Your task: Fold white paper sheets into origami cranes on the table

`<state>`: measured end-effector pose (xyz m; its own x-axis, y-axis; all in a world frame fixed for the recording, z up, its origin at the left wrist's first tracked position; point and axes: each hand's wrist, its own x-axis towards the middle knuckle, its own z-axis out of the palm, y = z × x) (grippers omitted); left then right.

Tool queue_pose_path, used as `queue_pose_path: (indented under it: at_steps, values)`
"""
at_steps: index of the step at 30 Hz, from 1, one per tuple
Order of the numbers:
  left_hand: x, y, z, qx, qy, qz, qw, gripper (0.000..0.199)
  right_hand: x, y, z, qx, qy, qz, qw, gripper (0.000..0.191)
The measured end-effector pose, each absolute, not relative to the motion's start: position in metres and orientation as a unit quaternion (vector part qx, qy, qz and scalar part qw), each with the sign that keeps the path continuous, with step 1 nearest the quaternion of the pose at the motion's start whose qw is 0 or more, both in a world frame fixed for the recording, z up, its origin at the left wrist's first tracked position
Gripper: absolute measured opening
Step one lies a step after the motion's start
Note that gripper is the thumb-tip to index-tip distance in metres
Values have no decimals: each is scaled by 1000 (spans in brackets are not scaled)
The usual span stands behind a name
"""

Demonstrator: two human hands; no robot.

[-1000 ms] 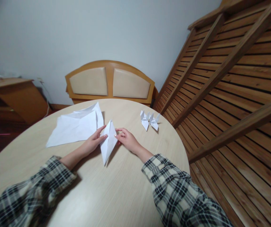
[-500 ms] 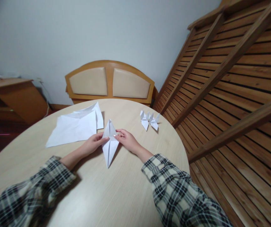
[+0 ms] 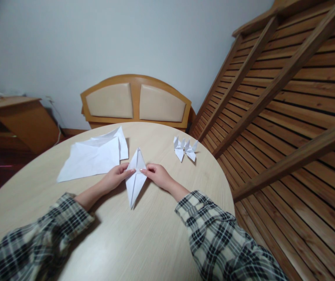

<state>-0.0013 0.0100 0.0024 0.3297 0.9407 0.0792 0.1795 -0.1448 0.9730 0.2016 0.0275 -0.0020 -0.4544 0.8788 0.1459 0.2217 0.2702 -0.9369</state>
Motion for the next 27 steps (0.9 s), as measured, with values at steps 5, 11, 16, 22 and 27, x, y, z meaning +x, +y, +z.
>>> queue_pose_path:
  at_steps: [5,11,16,22,27]
  values:
    - [-1,10,3,642,439,410,477,32,202,29,-4,-385,-718,468,343,41]
    - [0,9,6,633,438,415,485,39,201,30,-4,-393,-696,479,362,40]
    - [0,9,5,632,440,412,487,40,200,29,-1,-399,-692,479,364,39]
    - [0,8,5,630,439,417,486,39,200,29,-2,-397,-675,496,375,42]
    - [-1,8,6,627,429,419,497,38,200,32,-4,-395,-657,509,393,43]
